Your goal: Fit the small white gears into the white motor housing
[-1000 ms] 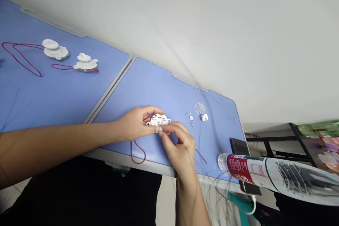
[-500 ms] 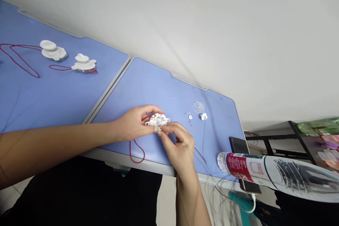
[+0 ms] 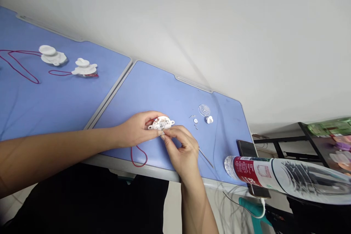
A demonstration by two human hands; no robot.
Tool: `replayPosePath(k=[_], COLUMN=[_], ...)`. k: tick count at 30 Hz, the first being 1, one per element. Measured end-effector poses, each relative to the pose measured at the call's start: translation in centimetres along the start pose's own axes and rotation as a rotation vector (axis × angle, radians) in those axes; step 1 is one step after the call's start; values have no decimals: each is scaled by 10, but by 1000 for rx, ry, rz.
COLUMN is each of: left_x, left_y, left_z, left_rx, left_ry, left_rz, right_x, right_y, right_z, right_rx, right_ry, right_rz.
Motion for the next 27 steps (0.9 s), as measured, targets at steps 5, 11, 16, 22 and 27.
replayPosePath(k=[5, 11, 16, 22, 27], left_x=[6, 8, 7, 8, 9], left_y=[2, 1, 2, 1, 1], left_z=[2, 2, 3, 2, 1], left_rx=[26, 26, 39, 22, 19], left_ry=[-71, -110, -116, -117, -128], left_rz=[-35, -74, -82, -76, -76], right_x=[-3, -4, -4, -8, -5], right_y=[-1, -1, -1, -2, -2], right_z=[2, 3, 2, 4, 4], right_rx=[14, 26, 21, 47, 43], right_ry=[-25, -36, -27, -34, -41], right_rz=[12, 11, -4, 18, 1])
Point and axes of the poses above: each hand's wrist, its own y-axis towards the middle knuckle, its own z-axis out of the palm, x = y × z, the point moved 10 cm from there along y, towards the middle knuckle, and after that the axes turned 3 degrees about x, right-handed, at the moved point
